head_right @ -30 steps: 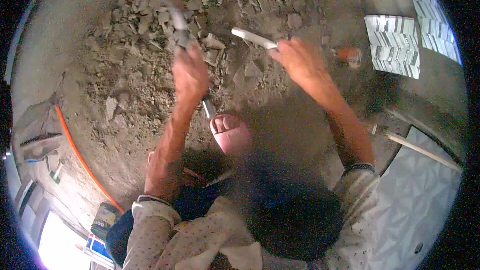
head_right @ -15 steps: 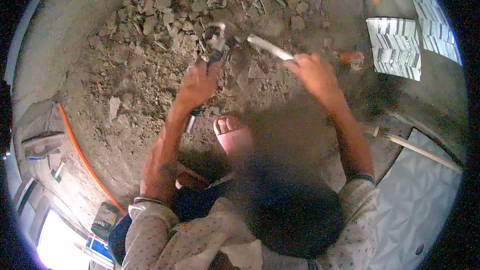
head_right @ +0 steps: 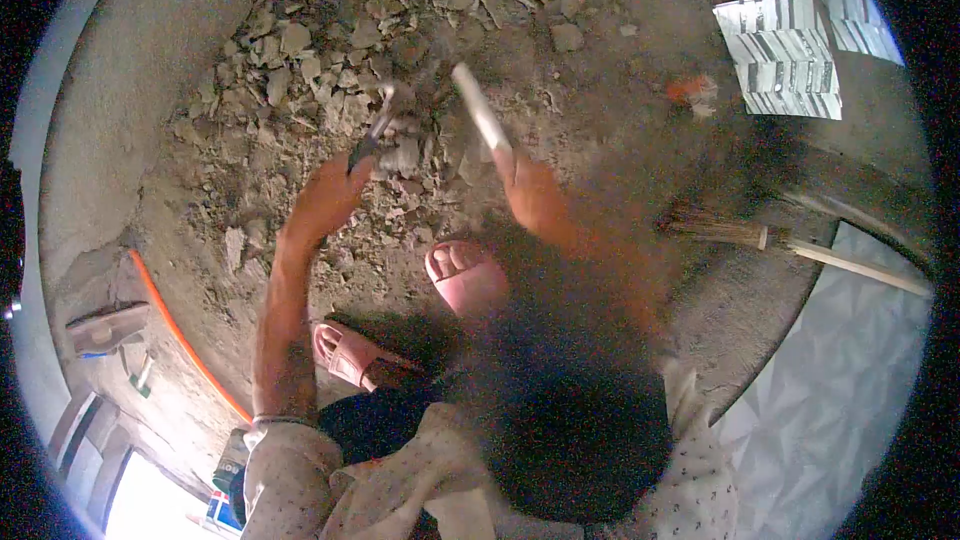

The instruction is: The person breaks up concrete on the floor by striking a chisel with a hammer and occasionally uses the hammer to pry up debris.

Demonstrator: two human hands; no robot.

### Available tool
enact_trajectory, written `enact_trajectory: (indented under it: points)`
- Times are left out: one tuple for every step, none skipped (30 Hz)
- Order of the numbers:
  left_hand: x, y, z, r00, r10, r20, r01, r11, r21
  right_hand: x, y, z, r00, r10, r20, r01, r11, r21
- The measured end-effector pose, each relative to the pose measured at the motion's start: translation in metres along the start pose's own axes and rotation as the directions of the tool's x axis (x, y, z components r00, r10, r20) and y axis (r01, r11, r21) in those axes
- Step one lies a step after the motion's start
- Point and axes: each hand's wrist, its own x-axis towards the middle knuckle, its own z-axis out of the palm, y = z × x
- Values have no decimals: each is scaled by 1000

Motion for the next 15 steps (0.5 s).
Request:
enact_trajectory:
  points:
    - [-11,-5,-9,999,-3,33,3,1000,27,-20,12,13,992,-121,30,123,988,-93]
    - [-20,-14,-18,998,-7,66,3,999,53,-39,13,18,989,-114,92,124,986,-113]
    - [-27,-21,-28,995,-10,101,2,997,78,-57,14,23,982,-106,154,127,983,-134]
    - [-34,-24,-38,991,-55,118,42,993,114,-74,-2,17,969,24,247,1,995,-102]
    - [-40,-26,-50,986,-100,131,80,986,147,-85,-12,11,929,146,341,-124,989,-85]
    - [-45,-27,-59,980,-144,139,118,977,177,-91,-15,5,946,137,293,-139,990,-14]
    - [-49,-29,-67,984,-125,126,106,983,150,-95,-18,1,960,132,245,-149,987,56]
    - [-52,-32,-71,987,-107,116,93,988,121,-97,-16,0,971,133,198,-159,980,123]
    - [-55,-33,-71,990,-89,112,79,993,91,-91,26,22,984,149,99,-167,966,199]
    - [-54,-32,-67,992,-91,88,87,995,47,-74,15,7,984,168,-58,-152,965,214]
    - [-52,-29,-61,993,-94,65,94,996,1,-56,-3,-14,960,183,-214,-134,965,225]
    - [-49,-25,-55,994,-99,38,100,994,-43,-41,-9,-21,959,238,-154,-200,953,228]
    - [-43,-17,-38,986,-131,-100,129,991,-34,-27,-15,-26,953,288,-96,-260,938,231]
    - [-33,-20,-24,988,100,-121,-86,990,114,-23,-19,-28,941,335,-38,-318,920,230]
    - [-22,-19,-15,937,330,-112,-293,920,260,-26,-9,-11,966,238,-103,-217,959,182]
